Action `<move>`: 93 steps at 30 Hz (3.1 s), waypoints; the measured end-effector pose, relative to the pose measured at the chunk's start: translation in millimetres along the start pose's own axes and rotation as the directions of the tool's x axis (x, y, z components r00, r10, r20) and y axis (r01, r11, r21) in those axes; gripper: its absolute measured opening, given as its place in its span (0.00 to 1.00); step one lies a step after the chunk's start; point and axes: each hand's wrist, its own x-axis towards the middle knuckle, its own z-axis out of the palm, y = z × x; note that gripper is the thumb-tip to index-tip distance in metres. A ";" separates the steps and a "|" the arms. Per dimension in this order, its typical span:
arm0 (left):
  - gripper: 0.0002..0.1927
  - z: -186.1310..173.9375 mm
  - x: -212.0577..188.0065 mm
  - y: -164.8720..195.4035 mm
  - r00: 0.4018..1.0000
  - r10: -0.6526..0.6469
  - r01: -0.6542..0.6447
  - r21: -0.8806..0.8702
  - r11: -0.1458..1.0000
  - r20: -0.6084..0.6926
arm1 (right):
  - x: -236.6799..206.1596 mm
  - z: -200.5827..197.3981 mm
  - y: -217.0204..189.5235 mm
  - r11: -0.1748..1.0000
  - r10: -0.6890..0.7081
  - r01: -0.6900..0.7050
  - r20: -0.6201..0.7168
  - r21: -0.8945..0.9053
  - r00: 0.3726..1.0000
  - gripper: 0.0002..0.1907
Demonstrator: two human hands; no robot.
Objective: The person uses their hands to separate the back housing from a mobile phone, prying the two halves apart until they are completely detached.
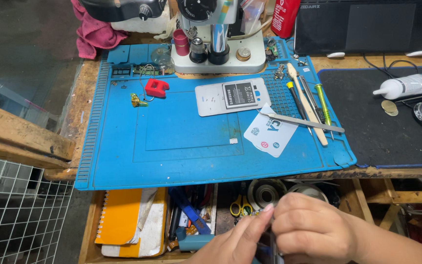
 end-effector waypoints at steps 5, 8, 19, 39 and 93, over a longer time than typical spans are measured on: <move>0.42 2.0 4.7 -16.7 0.942 -0.260 0.326 -0.407 0.853 0.211 | -1.6 1.4 6.6 0.969 0.215 -0.223 0.089 0.102 0.973 0.15; 0.46 2.3 4.8 -23.3 0.960 -0.175 0.278 -0.686 0.673 0.218 | -3.5 -1.9 9.0 0.925 0.328 -0.344 0.116 0.160 0.938 0.17; 0.50 10.4 3.1 -28.4 0.839 -0.338 0.520 -0.813 0.262 0.427 | 20.0 -27.2 -5.1 0.711 0.703 -0.702 0.001 -0.043 0.712 0.19; 0.44 9.9 2.3 -33.3 0.907 -0.225 0.355 -0.934 -0.042 0.355 | 51.6 -38.6 8.4 0.633 0.771 -0.774 0.071 0.027 0.633 0.12; 0.36 -1.0 1.1 -29.6 0.900 -0.219 0.322 -0.914 -0.247 0.377 | 32.9 -27.3 8.6 0.649 0.756 -0.744 -0.021 0.155 0.655 0.08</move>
